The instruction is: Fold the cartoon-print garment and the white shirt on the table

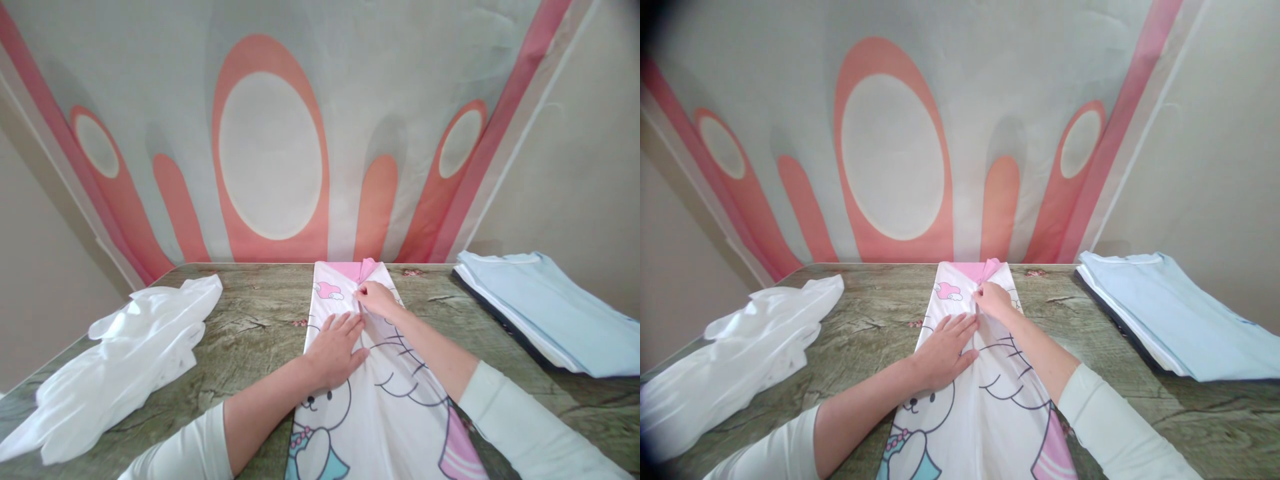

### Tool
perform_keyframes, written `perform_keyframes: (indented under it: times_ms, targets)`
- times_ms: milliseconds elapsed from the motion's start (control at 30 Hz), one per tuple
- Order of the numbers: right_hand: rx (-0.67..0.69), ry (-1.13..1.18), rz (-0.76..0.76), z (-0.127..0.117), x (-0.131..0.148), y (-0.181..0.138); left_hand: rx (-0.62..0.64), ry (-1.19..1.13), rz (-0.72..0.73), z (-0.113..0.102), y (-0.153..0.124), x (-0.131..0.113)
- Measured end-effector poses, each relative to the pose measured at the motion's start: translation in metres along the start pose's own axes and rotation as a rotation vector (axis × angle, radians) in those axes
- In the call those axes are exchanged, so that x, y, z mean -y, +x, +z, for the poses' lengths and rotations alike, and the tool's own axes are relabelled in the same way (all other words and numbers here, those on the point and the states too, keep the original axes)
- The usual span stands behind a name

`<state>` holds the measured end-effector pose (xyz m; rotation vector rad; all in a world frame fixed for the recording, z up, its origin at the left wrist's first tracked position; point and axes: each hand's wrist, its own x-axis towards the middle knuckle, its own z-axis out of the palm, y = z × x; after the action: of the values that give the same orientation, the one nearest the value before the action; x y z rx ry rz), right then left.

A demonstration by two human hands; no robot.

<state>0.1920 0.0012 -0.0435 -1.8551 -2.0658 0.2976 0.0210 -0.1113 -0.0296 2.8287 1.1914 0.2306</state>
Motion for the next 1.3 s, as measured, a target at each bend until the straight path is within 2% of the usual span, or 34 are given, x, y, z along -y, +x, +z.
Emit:
perform_keyframes:
  times_ms: [433,533,600,667,733,800,1033,1133,1300]
  targets:
    - [-0.108,0.05,-0.085,0.003,-0.003,-0.008,0.024,0.024,0.016,-0.002,-0.002,-0.001]
    - [-0.105,0.049,-0.302,-0.004,-0.005,-0.022,0.035,0.026,0.016,-0.003,-0.003,-0.002]
    - [-0.022,0.031,-0.5,-0.008,-0.008,-0.034,0.039,0.035,0.011,-0.004,-0.004,-0.004]
    - [0.104,0.005,-0.593,-0.01,-0.012,-0.044,0.047,0.048,0.012,-0.005,-0.004,-0.005]
    - [0.192,-0.031,-0.576,-0.01,-0.016,-0.048,0.058,0.057,0.016,-0.005,-0.004,-0.007]
    - [0.22,-0.071,-0.52,-0.009,-0.02,-0.046,0.071,0.062,0.015,-0.006,-0.004,-0.008]
    - [0.179,-0.142,-0.373,-0.009,-0.02,-0.024,0.064,0.052,0.026,-0.006,-0.005,-0.006]
    - [0.143,-0.118,-0.433,-0.01,-0.018,-0.026,0.051,0.034,0.025,-0.005,-0.005,-0.006]
    - [0.197,-0.083,-0.551,-0.009,-0.03,-0.039,0.058,0.021,0.022,-0.004,-0.007,-0.008]
